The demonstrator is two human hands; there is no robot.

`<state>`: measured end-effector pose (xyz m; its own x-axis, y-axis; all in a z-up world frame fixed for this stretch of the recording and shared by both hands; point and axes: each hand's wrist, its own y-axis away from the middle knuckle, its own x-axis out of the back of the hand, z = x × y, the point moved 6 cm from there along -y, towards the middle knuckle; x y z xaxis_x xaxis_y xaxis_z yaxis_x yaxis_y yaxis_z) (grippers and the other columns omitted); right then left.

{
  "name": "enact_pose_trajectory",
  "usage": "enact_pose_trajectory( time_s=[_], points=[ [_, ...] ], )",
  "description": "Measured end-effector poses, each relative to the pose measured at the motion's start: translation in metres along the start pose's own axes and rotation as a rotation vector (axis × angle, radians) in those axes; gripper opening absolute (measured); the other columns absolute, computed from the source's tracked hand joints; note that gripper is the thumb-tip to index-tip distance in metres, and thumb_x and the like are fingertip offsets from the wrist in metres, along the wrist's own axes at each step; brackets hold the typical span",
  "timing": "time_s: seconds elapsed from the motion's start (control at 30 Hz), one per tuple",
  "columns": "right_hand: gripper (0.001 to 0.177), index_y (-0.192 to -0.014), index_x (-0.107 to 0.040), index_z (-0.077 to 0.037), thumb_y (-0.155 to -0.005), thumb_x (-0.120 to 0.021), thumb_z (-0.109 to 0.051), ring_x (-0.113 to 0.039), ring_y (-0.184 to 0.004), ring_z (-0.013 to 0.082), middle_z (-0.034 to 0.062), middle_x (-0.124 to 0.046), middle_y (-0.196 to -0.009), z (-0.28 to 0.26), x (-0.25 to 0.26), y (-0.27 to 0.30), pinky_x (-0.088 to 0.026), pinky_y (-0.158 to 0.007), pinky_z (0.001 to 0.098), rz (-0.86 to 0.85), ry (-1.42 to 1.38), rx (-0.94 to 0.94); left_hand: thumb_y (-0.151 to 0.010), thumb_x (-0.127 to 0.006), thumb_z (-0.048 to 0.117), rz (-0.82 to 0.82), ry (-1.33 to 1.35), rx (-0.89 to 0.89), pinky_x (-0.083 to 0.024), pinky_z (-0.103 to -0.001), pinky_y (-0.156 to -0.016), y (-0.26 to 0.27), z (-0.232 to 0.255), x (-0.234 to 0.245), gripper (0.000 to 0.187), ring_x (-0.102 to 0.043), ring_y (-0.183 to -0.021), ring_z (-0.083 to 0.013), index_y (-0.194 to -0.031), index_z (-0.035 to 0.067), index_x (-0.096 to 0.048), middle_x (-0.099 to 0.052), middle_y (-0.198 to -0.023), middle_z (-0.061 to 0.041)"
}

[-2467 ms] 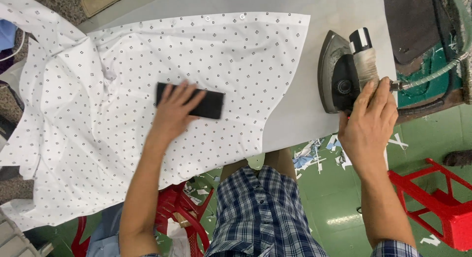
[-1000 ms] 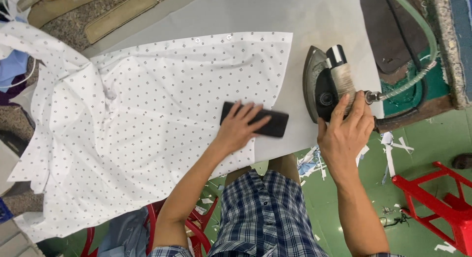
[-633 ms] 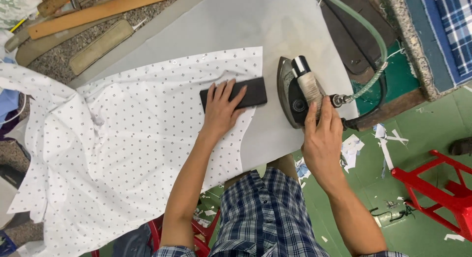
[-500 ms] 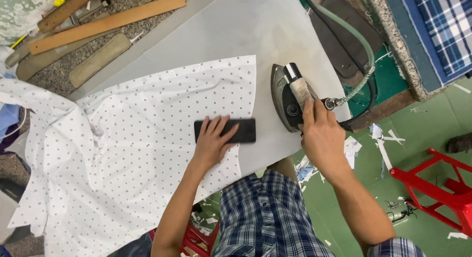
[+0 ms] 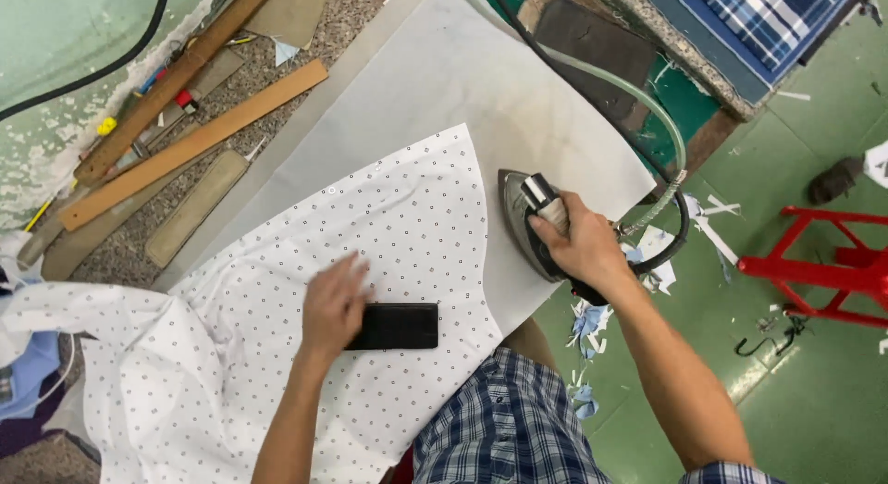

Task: The person irons a white patterned shirt on a table using a steam iron and a black pressing block. They repeatedly smooth the fabric, lift and reposition the shirt, and iron different sections including the sleeves and body.

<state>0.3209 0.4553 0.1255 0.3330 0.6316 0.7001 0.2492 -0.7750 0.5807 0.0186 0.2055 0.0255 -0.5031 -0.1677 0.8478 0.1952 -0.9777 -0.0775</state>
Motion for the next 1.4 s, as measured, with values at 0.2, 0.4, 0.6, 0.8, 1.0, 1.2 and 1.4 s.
enact_pose_trajectory(
  time_s=[0.2, 0.4, 0.6, 0.8, 1.0, 1.2, 1.4],
  points=[
    [0.060, -0.147, -0.048, -0.005, -0.097, -0.060, -0.036, -0.066, -0.116, 0.0459, 0.0308, -0.068, -0.123, -0.040, -0.026, 0.068, -0.055, -0.096, 0.0586, -0.064, -0.060, -0.042, -0.088, -0.077, 0.041, -0.180, -0.196, 0.462, -0.044, -0.045, -0.094, -0.147, -0.088, -0.023, 0.060, -0.054, -0.114, -0.0349, -0.130, 0.003, -0.058, -0.057, -0.116, -0.017],
    [0.059, -0.148, -0.044, -0.010, -0.098, -0.054, -0.039, -0.061, -0.123, 0.0461, 0.0250, -0.061, -0.137, -0.041, -0.049, 0.055, -0.053, -0.099, 0.0596, -0.103, -0.023, -0.045, -0.090, -0.077, 0.036, -0.159, -0.045, 0.467, -0.044, -0.041, -0.079, -0.172, -0.137, -0.047, 0.026, -0.064, -0.091, -0.0290, -0.100, 0.012, -0.071, -0.067, -0.091, -0.008],
    [0.055, -0.144, -0.045, -0.007, -0.100, -0.051, -0.039, -0.067, -0.109, 0.0527, 0.0302, -0.063, -0.131, -0.052, -0.053, 0.044, -0.056, -0.089, 0.0634, -0.037, -0.015, -0.044, -0.091, -0.070, 0.008, 0.270, -0.183, -0.156, -0.041, -0.045, -0.097, -0.189, -0.023, -0.021, 0.027, -0.055, -0.108, -0.0309, -0.118, 0.010, -0.063, -0.057, -0.108, -0.011],
    [0.057, -0.145, -0.042, -0.005, -0.101, -0.048, -0.040, -0.066, -0.111, 0.0528, 0.0292, -0.061, -0.133, -0.053, -0.057, 0.036, -0.056, -0.089, 0.0644, -0.039, -0.002, -0.081, -0.109, -0.033, 0.044, -0.392, -0.085, -0.341, -0.004, -0.051, -0.126, -0.213, 0.062, -0.111, 0.052, -0.026, -0.154, -0.0298, -0.153, 0.022, -0.047, -0.037, -0.163, -0.011],
    [0.058, -0.142, -0.045, -0.003, -0.102, -0.047, -0.044, -0.069, -0.106, 0.0509, 0.0291, -0.066, -0.125, -0.061, -0.049, 0.017, -0.057, -0.085, 0.0615, 0.024, 0.021, -0.100, -0.107, -0.014, 0.055, -0.545, -0.221, -0.321, 0.004, -0.049, -0.126, -0.237, 0.055, -0.114, 0.059, -0.013, -0.157, -0.0194, -0.160, 0.035, -0.030, -0.021, -0.169, 0.001],
    [0.065, -0.135, -0.049, -0.001, -0.103, -0.044, -0.057, -0.073, -0.097, 0.0441, 0.0249, -0.072, -0.108, -0.068, -0.050, -0.031, -0.060, -0.078, 0.0551, 0.116, 0.155, -0.052, -0.108, -0.025, 0.053, -0.180, -0.065, -0.410, -0.007, -0.053, -0.125, -0.251, 0.032, -0.130, 0.054, -0.028, -0.152, -0.0232, -0.155, 0.032, -0.043, -0.036, -0.164, -0.002],
    [0.051, -0.117, -0.052, -0.002, -0.105, -0.042, -0.050, -0.075, -0.081, 0.0461, 0.0233, -0.072, -0.085, -0.088, -0.044, -0.088, -0.059, -0.068, 0.0560, 0.204, 0.290, 0.024, -0.108, -0.034, 0.044, -0.120, 0.099, -0.233, -0.004, -0.051, -0.126, -0.242, 0.028, -0.056, 0.059, -0.016, -0.155, -0.0282, -0.160, 0.014, -0.034, -0.027, -0.166, -0.013]
  ],
)
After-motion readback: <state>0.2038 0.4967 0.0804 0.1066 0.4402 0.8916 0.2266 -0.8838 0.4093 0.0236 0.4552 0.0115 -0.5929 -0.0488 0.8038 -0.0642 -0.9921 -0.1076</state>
